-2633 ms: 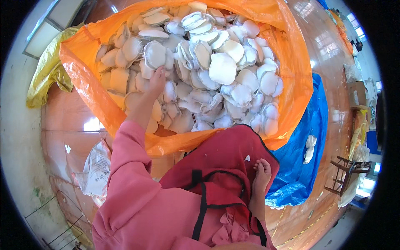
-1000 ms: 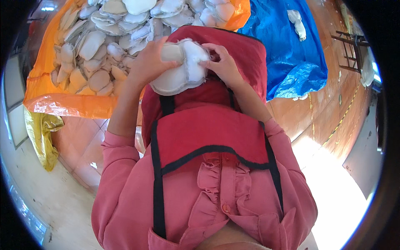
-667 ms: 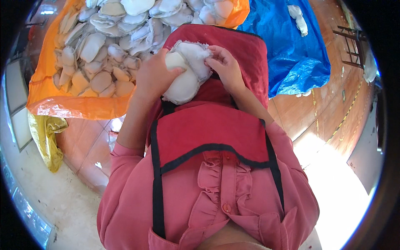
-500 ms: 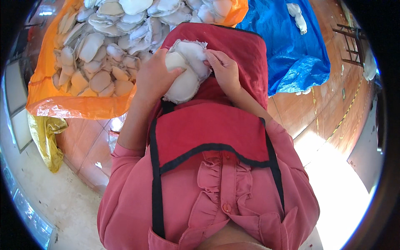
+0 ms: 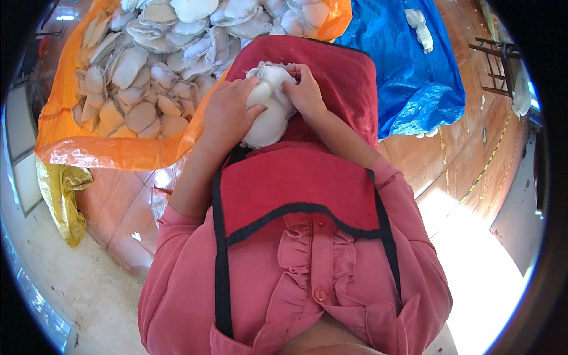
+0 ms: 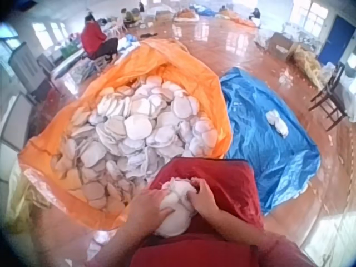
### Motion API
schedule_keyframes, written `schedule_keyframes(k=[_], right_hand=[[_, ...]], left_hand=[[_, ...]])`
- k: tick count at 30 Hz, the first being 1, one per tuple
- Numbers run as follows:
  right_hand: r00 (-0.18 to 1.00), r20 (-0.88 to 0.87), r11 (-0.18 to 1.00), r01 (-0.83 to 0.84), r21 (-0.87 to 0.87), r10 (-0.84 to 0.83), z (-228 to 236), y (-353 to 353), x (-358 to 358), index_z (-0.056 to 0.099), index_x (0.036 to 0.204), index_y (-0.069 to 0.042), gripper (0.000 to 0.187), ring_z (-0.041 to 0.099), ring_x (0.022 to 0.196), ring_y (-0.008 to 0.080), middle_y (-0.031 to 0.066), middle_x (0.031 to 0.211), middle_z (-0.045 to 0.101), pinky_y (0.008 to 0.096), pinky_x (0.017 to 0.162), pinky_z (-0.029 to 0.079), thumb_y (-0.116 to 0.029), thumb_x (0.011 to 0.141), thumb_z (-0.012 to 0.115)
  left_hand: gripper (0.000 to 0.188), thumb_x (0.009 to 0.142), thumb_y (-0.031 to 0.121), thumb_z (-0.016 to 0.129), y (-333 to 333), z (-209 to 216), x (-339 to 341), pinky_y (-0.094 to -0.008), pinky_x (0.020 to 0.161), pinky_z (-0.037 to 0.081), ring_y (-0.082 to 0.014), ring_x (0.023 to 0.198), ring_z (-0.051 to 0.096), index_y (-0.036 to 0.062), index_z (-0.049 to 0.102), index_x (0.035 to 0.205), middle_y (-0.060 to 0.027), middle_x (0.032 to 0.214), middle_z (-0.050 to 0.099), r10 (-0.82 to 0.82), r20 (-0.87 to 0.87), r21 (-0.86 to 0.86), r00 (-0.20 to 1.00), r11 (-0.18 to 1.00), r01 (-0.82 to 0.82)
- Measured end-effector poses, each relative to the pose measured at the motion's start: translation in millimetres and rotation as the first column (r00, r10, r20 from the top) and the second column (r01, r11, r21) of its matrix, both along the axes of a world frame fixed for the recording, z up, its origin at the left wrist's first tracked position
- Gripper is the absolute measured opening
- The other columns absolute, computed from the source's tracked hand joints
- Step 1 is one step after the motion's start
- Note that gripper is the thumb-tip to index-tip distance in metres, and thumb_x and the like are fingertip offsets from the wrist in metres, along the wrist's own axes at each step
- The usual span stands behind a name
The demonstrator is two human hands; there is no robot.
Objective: The person sits on the floor and repeatedly stuffs white fabric pieces into a sock, then places the filled sock into a blue bag. The person continues this process with multiple socks throughout the clip.
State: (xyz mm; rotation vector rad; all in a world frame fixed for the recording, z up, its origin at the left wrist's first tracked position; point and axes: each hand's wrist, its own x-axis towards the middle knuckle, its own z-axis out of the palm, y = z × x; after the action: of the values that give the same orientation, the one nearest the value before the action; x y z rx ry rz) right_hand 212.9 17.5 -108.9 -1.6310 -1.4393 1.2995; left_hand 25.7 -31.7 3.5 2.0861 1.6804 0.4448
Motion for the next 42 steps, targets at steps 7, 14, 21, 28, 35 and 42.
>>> schedule_keyframes(k=[7,14,21,28,35,42], right_hand=[[0.974,0.225,0.998,0.000,0.068,-0.015,33.3,-4.1,1.6,0.052,0.108,-0.004,0.040,0.061,0.090,0.0293,0.0142,0.093,0.062,0.0383,0.081,0.049,-0.016,0.074,0.071],[0.952,-0.307,0.993,0.034,0.116,0.004,23.4,-30.1,17.9,0.056,0.113,-0.003,0.033,0.063,0.081,0.0129,0.0070,0.090,0.067,0.0269,0.072,0.051,-0.011,0.084,0.069],[0.942,-0.312,0.987,0.146,0.062,-0.120,35.5,-38.9,19.6,0.065,0.104,-0.001,0.018,0.062,0.084,0.0100,0.0063,0.098,0.068,0.0256,0.075,0.051,-0.006,0.087,0.066],[0.996,0.065,0.922,-0.086,0.378,0.067,23.0,-29.4,19.6,0.066,0.104,-0.004,0.017,0.060,0.074,0.0129,0.0046,0.083,0.061,0.0250,0.068,0.048,-0.010,0.088,0.065],[0.707,0.397,0.783,-0.620,-0.051,0.586,59.3,-25.8,41.2,0.048,0.131,-0.005,0.057,0.065,0.074,0.0298,0.0180,0.086,0.064,0.0406,0.069,0.050,-0.040,0.088,0.064],[0.674,0.123,0.651,-0.625,-0.431,0.729,100.0,7.7,28.8,0.042,0.130,0.001,0.066,0.066,0.058,0.0238,0.0176,0.082,0.067,0.0347,0.057,0.051,-0.050,0.091,0.056]], left_hand=[[0.050,0.077,0.026,0.073,-7.3,0.6,6.9,-0.0445,0.089,0.047,-0.0363,0.104,0.060,0.0045,0.056,0.119,-0.0172,0.110,0.065,0.111,-0.016,-0.117,0.994,0.987,-0.112],[0.052,0.079,0.028,0.071,-13.1,-1.6,9.3,-0.0438,0.089,0.047,-0.0373,0.105,0.060,0.0033,0.054,0.121,-0.0185,0.112,0.063,0.152,0.001,-0.119,0.988,0.981,-0.151],[0.052,0.079,0.027,0.072,-14.6,-1.3,7.6,-0.0440,0.087,0.048,-0.0367,0.102,0.060,0.0034,0.053,0.121,-0.0183,0.110,0.064,0.149,0.013,-0.082,0.989,0.986,-0.148],[0.053,0.080,0.029,0.071,-14.2,-1.5,7.6,-0.0439,0.088,0.048,-0.0372,0.104,0.060,0.0039,0.052,0.122,-0.0184,0.112,0.063,0.152,-0.015,-0.109,0.988,0.982,-0.152],[0.052,0.079,0.029,0.071,-12.6,-4.3,6.2,-0.0442,0.087,0.048,-0.0373,0.103,0.060,0.0041,0.053,0.121,-0.0187,0.110,0.064,0.118,-0.020,-0.098,0.993,0.988,-0.119],[0.049,0.079,0.027,0.071,-5.6,3.9,10.0,-0.0444,0.087,0.048,-0.0371,0.101,0.061,0.0042,0.056,0.119,-0.0192,0.108,0.065,0.053,-0.026,-0.153,0.998,0.987,-0.056]])
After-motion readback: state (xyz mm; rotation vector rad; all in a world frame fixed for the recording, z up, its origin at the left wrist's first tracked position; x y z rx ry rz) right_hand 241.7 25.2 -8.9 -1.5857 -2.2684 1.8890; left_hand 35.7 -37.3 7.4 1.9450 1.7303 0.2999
